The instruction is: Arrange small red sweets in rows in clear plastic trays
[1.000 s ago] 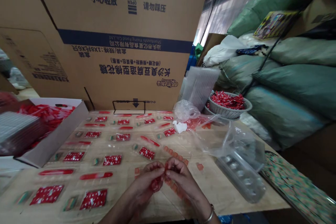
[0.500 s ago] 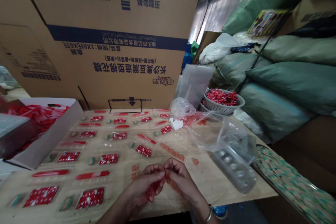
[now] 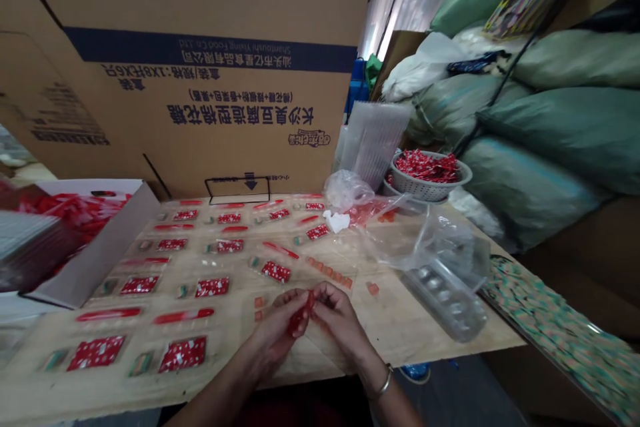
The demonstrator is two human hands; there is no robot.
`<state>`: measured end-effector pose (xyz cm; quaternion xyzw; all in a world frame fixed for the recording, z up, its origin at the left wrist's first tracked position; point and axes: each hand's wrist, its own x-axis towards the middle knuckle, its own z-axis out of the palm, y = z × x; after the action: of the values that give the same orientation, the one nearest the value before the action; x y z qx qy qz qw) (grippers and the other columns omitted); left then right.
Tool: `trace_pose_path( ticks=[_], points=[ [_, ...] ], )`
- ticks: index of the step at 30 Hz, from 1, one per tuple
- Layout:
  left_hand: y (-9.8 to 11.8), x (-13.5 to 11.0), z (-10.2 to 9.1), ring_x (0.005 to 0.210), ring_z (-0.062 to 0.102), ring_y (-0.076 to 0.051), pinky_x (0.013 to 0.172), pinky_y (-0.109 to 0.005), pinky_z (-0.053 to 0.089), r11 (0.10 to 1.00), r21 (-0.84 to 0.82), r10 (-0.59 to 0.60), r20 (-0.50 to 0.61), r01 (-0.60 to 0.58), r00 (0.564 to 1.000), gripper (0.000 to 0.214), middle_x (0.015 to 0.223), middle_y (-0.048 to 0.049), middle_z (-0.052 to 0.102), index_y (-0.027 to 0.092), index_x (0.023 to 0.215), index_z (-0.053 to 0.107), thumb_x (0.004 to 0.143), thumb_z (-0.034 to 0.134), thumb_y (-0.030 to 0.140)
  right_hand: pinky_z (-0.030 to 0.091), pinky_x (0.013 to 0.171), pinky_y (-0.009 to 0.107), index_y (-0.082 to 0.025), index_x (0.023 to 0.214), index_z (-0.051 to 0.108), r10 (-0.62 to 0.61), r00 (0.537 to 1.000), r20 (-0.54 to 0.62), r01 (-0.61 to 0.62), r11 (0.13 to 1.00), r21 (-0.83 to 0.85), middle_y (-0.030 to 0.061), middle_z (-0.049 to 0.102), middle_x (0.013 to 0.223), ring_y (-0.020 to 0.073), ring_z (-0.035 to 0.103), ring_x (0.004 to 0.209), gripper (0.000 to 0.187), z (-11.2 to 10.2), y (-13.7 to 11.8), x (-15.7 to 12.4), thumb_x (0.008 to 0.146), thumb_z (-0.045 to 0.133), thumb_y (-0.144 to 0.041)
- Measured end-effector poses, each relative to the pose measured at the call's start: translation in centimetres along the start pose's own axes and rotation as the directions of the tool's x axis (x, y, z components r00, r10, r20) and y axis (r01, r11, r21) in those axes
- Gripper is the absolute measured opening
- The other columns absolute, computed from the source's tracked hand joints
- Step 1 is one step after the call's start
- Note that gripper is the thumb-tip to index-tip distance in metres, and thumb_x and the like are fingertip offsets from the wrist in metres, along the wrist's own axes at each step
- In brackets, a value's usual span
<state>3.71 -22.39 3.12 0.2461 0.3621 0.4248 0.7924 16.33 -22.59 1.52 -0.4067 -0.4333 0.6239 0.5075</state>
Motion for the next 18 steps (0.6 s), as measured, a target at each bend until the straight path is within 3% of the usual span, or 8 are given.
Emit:
trace_pose_path(
  ticks=[5,11,18],
  points=[
    [0.3,-0.6,0.2,0.033,0.034,-0.002,0.034,-0.019,0.013,0.998,0.054,-0.022,0.067,0.018,0.998,0.031,0.046,0.0041,0.048,0.012,0.06,0.057,0.061,0.075,0.037,0.035,0.051,0.02,-0.018,0.064,0.052,-0.006,1.0,-0.01,0.005,0.997,-0.072,-0.0053,0.053,0.056,0.009,0.045,0.052,0.015,-0.4,0.0,-0.2,0.061,0.067,-0.018],
    [0.5,-0.4,0.1,0.034,0.033,-0.002,0.036,-0.019,0.014,0.999,0.03,-0.03,0.066,0.028,0.997,0.031,0.047,0.0046,0.047,0.012,0.058,0.056,0.062,0.074,0.037,0.039,0.054,0.021,-0.019,0.071,0.055,-0.033,0.999,-0.021,0.032,0.999,-0.004,-0.0045,0.054,0.063,0.0094,0.047,0.056,0.016,-1.1,-0.3,-0.3,0.066,0.068,-0.028],
    [0.0,-0.2,0.2,0.035,0.035,-0.002,0.036,-0.018,0.016,0.994,0.1,-0.044,0.062,0.038,0.997,0.03,0.05,0.0033,0.051,0.012,0.063,0.06,0.062,0.074,0.038,0.041,0.06,0.021,-0.018,0.07,0.059,0.054,0.998,0.02,-0.056,0.996,0.072,-0.0037,0.057,0.063,0.0097,0.051,0.059,0.019,-1.2,-0.1,-0.9,0.065,0.073,-0.03]
  ],
)
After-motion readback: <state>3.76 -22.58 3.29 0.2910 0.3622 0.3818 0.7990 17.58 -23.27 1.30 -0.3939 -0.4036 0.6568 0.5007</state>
